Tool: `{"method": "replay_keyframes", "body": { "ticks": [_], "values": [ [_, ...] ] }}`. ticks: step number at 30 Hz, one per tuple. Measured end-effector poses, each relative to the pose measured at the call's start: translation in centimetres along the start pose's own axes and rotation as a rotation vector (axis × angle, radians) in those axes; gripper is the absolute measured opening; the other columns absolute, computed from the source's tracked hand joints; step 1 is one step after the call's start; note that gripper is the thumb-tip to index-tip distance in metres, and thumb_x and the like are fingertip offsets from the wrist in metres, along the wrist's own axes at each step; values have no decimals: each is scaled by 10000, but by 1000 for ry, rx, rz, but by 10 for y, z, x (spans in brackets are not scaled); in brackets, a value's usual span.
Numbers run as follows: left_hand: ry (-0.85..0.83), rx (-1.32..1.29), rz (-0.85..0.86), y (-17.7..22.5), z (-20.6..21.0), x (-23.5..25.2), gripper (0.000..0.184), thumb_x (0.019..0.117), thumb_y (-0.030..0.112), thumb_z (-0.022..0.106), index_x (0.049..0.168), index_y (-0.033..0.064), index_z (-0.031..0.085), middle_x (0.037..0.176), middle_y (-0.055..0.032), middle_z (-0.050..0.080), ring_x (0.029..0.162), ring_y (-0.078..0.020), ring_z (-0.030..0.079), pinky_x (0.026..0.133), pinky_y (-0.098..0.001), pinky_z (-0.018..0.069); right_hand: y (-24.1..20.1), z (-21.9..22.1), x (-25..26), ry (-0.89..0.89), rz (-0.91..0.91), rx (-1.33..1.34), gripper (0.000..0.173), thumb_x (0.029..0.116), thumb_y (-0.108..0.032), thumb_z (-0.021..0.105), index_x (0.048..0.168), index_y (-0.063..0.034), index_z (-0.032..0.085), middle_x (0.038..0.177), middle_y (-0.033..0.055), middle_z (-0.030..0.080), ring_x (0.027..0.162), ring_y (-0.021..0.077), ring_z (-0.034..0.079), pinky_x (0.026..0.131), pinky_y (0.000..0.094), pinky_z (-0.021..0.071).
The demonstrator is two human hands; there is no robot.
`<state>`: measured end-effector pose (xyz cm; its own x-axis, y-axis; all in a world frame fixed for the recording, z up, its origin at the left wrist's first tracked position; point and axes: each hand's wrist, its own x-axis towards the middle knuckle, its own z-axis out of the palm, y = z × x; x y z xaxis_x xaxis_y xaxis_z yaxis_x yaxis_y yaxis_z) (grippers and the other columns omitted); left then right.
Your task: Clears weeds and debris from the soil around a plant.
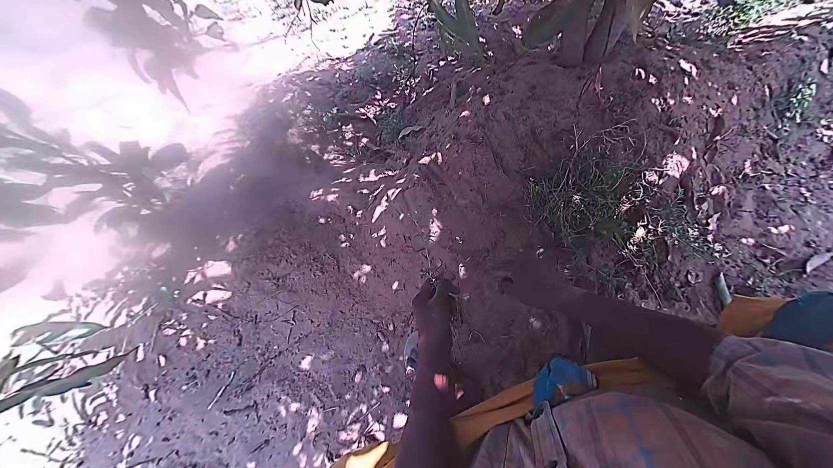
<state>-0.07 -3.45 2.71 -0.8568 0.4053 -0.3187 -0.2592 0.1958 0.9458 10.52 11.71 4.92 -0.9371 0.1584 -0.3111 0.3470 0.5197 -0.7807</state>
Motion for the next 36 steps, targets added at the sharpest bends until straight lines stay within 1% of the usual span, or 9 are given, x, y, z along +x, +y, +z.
{"method": "replay_keyframes", "body": {
  "ticks": [2,9,14,16,20,22,25,31,36],
  "values": [
    [0,-14,-33,-1,0,1,255,1087,120,456,1065,-59,636,696,4,618,445,6,426,434,-142,358,-4,9,-2,4,-39,-47,386,1066,-60,407,1398,57,566,1466,238,535,1340,310,535,1125,387,381],
    [-48,34,-8,-7,0,2,116,1028,56,560,1007,-47,608,674,10,581,466,-4,445,462,-150,386,1,28,-3,66,-257,-21,377,1025,11,425,1345,61,619,1427,243,573,1333,325,554,1117,374,405],
    [-16,-26,12,-6,0,2,126,1051,43,510,1097,-54,575,756,-15,653,490,-2,475,475,-152,396,2,17,3,86,-121,-8,278,1006,18,437,1169,133,630,1136,283,643,992,308,627,908,388,477],
    [22,-52,18,-7,0,3,129,1058,56,505,1100,-49,568,769,-14,673,510,-4,516,495,-153,430,5,-1,8,84,12,-69,317,1051,-38,416,1268,101,600,1177,263,639,1036,313,636,959,414,475],
    [102,-138,-32,-2,-2,2,138,1076,80,473,1131,-28,539,803,-31,691,530,-18,559,488,-157,436,44,-23,21,210,118,-223,298,1041,-53,431,1208,73,644,1193,252,651,1133,356,622,1009,478,454],
    [100,-155,-42,-3,0,1,124,1073,65,459,1126,-15,539,816,-32,709,519,-12,559,471,-150,424,63,-32,17,42,290,-344,408,1074,-157,430,1396,70,540,1419,283,541,1365,402,486,1148,527,342],
    [62,-176,18,-5,2,0,107,1036,6,455,1039,0,562,726,-3,706,468,-2,534,456,-143,428,79,-34,11,-105,415,-417,452,1067,-175,463,1458,52,481,1512,276,458,1434,411,407,1165,559,308],
    [27,-140,26,-11,3,6,123,1019,16,475,1113,-4,553,690,47,629,503,10,532,500,-136,449,72,-66,27,304,396,-231,408,1076,-181,447,1433,-4,537,1376,234,593,1288,353,567,1088,504,423],
    [37,-106,-7,-11,1,9,149,1025,27,503,1158,-21,548,697,44,615,496,16,522,496,-137,446,99,-74,23,583,422,-264,349,1033,-192,538,1315,-19,651,1556,225,414,1406,377,440,1142,487,374]
  ]
}}
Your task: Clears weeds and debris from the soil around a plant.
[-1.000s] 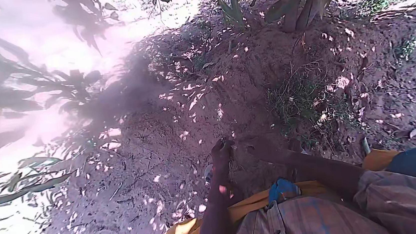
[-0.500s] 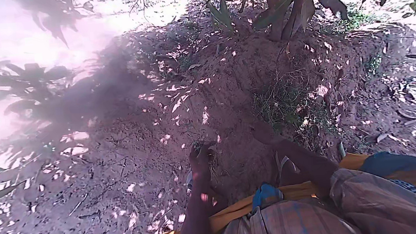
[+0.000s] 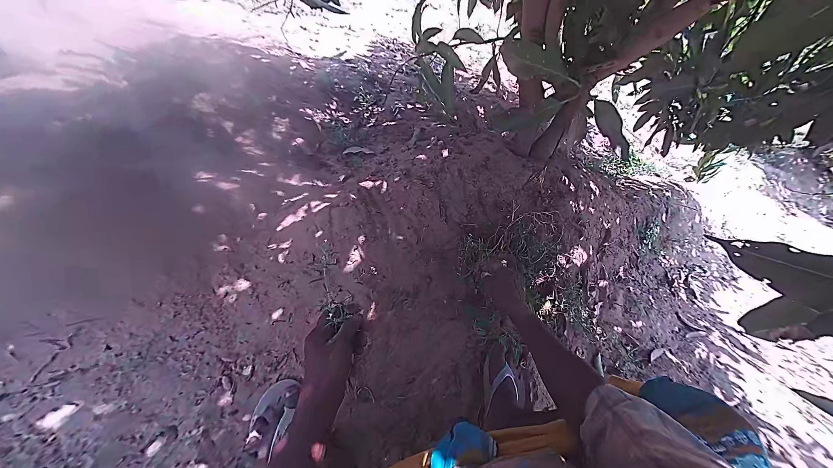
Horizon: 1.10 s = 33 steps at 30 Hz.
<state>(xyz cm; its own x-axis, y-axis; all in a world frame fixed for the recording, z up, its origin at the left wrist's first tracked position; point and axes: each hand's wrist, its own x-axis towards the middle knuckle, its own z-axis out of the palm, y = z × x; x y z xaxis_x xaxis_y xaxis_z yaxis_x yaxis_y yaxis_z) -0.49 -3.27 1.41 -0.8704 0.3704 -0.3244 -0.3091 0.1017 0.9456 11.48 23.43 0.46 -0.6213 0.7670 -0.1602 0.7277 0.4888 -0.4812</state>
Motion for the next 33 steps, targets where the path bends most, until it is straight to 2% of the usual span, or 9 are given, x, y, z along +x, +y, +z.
{"method": "replay_keyframes", "body": {
  "ticks": [5,8,10,13,16,20,24,28,33],
  "values": [
    [-28,-20,14,5,0,-6,111,1030,29,507,1098,-17,582,686,51,607,497,20,515,500,-136,445,2,-7,-8,53,-125,309,365,1038,-152,540,1332,49,620,1389,271,577,1322,380,527,1130,501,382],
    [-36,-1,8,4,0,-6,111,1032,35,518,1083,-26,595,699,41,601,514,18,523,516,-141,451,-41,-44,-18,173,-211,724,291,1060,-84,477,1190,103,659,1177,183,692,1043,146,642,925,301,492],
    [-24,0,-4,5,-1,-5,122,1035,43,523,1101,-29,596,706,31,603,519,14,526,520,-143,454,-58,-64,-23,111,-279,894,310,1068,-67,400,1172,130,616,1134,174,690,1015,125,667,888,273,538],
    [-13,-27,-9,5,-3,-5,128,1035,46,529,1119,-34,582,695,35,610,511,12,530,514,-142,456,-48,-59,-20,81,-244,631,322,1064,-111,494,1275,97,621,1311,220,637,1191,211,616,1011,344,481],
    [-22,-13,-21,4,-2,-7,136,1037,51,528,1130,-31,583,695,40,608,510,15,531,511,-139,455,-6,-18,-15,-65,-122,249,414,1043,-189,557,1397,24,573,1568,286,374,1460,389,371,1185,485,313],
    [-22,-7,-38,7,1,-9,181,1038,37,520,1196,-42,558,715,33,600,520,15,532,511,-138,455,34,23,-14,-253,49,26,648,1029,-246,597,1581,-34,332,1655,246,229,1522,408,255,1216,532,261],
    [-24,19,-40,5,0,-5,229,1040,50,528,1245,-51,550,743,19,614,528,15,537,513,-138,455,1,3,-13,-21,-129,123,395,1060,-144,499,1401,42,569,1441,258,551,1361,365,516,1158,463,368],
    [-20,37,-31,6,2,-6,204,1045,52,516,1218,-50,553,736,33,608,540,21,541,532,-134,459,-46,-21,-24,135,-424,442,305,1016,-78,543,1251,52,688,1414,285,562,1397,379,474,1163,440,369],
    [-24,48,-1,4,2,-4,186,1047,57,509,1188,-49,569,723,37,614,531,22,531,530,-134,453,-55,-19,-39,-191,-586,363,311,1014,-88,529,1240,40,701,1315,215,662,1255,275,623,1090,390,454]
  ]
}}
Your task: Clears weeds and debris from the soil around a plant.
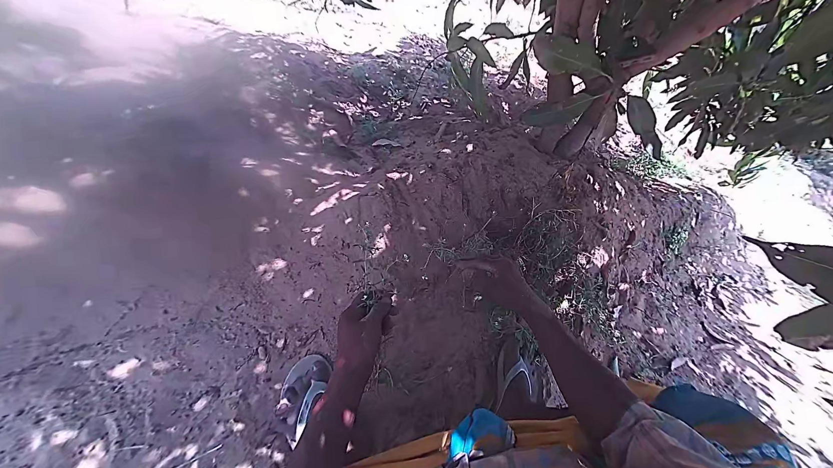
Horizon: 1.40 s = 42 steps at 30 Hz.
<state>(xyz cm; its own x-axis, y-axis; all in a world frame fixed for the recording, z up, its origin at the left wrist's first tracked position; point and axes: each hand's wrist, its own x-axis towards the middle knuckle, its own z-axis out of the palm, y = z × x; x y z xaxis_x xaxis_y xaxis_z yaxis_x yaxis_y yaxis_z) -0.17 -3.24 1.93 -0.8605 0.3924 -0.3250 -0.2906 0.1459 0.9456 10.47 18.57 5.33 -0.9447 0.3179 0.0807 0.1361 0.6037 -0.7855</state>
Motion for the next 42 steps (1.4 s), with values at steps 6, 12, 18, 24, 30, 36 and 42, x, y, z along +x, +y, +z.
{"method": "replay_keyframes", "body": {
  "ticks": [6,12,18,24,30,36,42],
  "values": [
    [15,9,-2,2,0,0,139,1048,53,518,1113,-37,601,717,30,624,526,13,539,534,-138,467,48,1,-4,-23,502,334,272,1037,-49,516,1268,46,622,1245,149,645,1023,114,612,875,271,493],
    [10,29,-2,1,-1,0,149,1007,45,590,1125,-43,606,709,32,577,548,9,534,558,-143,467,27,2,7,0,430,500,342,974,50,552,1313,11,572,1086,99,668,861,93,624,744,259,516],
    [0,-36,49,-2,-2,0,128,1022,30,546,1111,-33,613,634,61,550,512,7,511,529,-143,453,6,17,2,-222,272,497,252,946,88,514,1171,49,619,1011,53,693,819,32,615,754,209,510],
    [6,-10,50,-6,-2,3,146,1030,71,545,1111,-35,606,666,59,556,541,7,527,550,-148,462,13,48,-5,-451,179,347,312,980,41,487,1276,96,566,1228,146,660,1082,90,625,938,250,494],
    [11,21,47,-7,-5,2,206,1030,86,545,1181,-47,590,705,55,575,562,17,538,561,-145,473,64,42,-11,-395,583,-353,404,1092,-192,387,1395,20,548,1413,249,557,1333,376,523,1108,538,387],
    [27,74,-6,-4,-5,3,225,1044,103,551,1208,-45,593,748,9,574,587,3,545,580,-154,472,54,18,10,-263,545,-294,375,1090,-160,407,1339,52,591,1342,257,605,1282,344,565,1102,476,403],
    [31,62,17,-8,-9,4,202,1033,87,571,1194,-30,608,741,18,594,578,7,543,576,-150,469,60,63,-5,-390,387,-445,460,1062,-164,448,1454,73,490,1546,275,425,1480,385,356,1223,484,250]
  ]
}}
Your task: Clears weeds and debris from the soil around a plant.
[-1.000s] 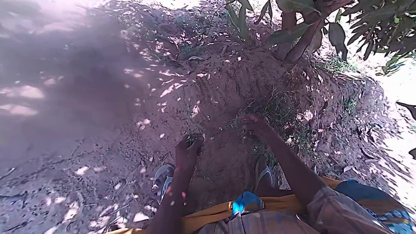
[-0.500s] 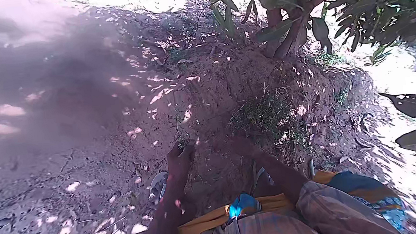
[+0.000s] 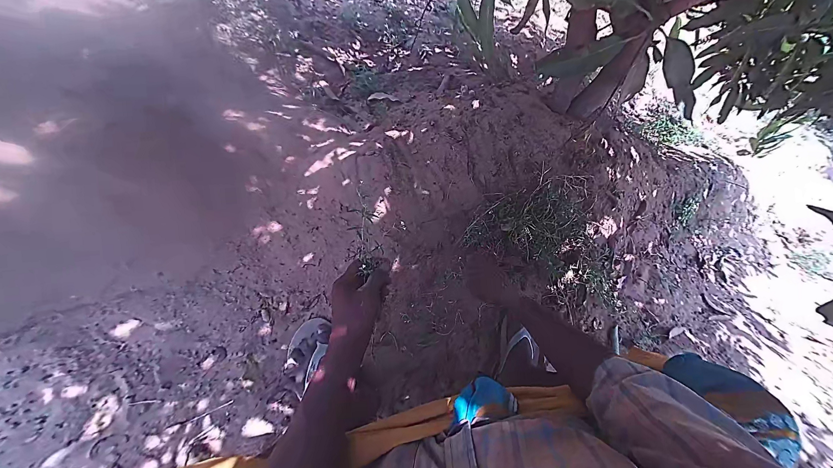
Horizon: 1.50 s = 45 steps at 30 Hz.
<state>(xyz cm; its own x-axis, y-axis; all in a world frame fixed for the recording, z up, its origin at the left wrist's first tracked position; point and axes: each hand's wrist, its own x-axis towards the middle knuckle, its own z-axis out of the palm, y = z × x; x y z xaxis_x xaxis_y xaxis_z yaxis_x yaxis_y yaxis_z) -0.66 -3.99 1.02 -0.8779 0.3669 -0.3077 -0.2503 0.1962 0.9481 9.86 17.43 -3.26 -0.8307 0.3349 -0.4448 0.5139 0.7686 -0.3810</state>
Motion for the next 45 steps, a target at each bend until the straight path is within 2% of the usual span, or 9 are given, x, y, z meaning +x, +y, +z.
{"method": "replay_keyframes", "body": {
  "ticks": [3,8,12,16,20,25,32,41,45],
  "values": [
    [9,13,-45,5,0,-1,230,1035,100,581,1225,-29,589,765,-3,592,597,-7,548,584,-159,465,2,20,-4,-149,91,-170,569,1030,-167,520,1547,20,376,1666,245,199,1543,438,152,1231,588,130],
    [16,105,-20,6,-2,0,240,1045,116,566,1223,-39,607,817,-43,607,643,-25,553,623,-186,467,-8,0,-15,-52,-4,-55,436,1074,-149,417,1449,53,510,1520,252,468,1456,375,392,1216,483,261],
    [54,283,47,9,-3,0,287,1072,161,510,1235,-38,638,1005,-150,666,841,-147,587,806,-339,465,-39,-51,-24,1,-197,186,353,1075,-120,416,1264,39,669,1246,233,664,1163,301,625,1035,432,445],
    [80,303,118,13,-4,-5,283,1078,122,454,1216,-19,657,1057,-146,675,902,-155,597,850,-345,457,-53,-72,-42,24,-293,400,309,1054,-80,452,1218,30,690,1182,174,687,1026,159,627,922,315,477],
    [22,265,224,10,-6,-4,267,1058,78,489,1179,-54,688,1300,-266,618,1273,-369,531,1079,-478,389,-52,-78,-46,26,-344,541,267,1039,-84,477,1121,29,705,1064,82,697,879,32,588,808,227,469],
    [-199,144,203,11,-2,-9,247,1043,57,484,1191,-79,628,1110,-87,662,934,18,579,851,-176,460,-58,-82,-53,-8,-408,813,211,991,-29,493,954,5,698,926,-53,704,823,-64,587,777,153,473],
    [-454,23,39,16,1,-16,301,1049,33,354,1193,-1,616,973,27,678,719,11,605,631,-157,501,-63,-68,-47,57,-389,1270,255,1004,36,444,957,17,695,920,12,739,873,56,690,853,233,561],
    [-382,-154,-17,19,2,-19,237,1057,17,393,1012,36,625,810,39,691,670,-8,634,630,-173,535,-60,-62,-40,195,-248,1269,263,1060,-38,444,1148,79,663,1001,84,708,836,84,672,792,237,556],
    [-381,-145,-1,19,2,-20,147,1004,-38,498,970,43,616,789,41,686,684,-33,662,666,-207,578,-69,-66,-46,145,-186,992,327,1050,-92,526,1334,56,593,1342,170,605,1129,166,614,970,305,495]
  ]
}}
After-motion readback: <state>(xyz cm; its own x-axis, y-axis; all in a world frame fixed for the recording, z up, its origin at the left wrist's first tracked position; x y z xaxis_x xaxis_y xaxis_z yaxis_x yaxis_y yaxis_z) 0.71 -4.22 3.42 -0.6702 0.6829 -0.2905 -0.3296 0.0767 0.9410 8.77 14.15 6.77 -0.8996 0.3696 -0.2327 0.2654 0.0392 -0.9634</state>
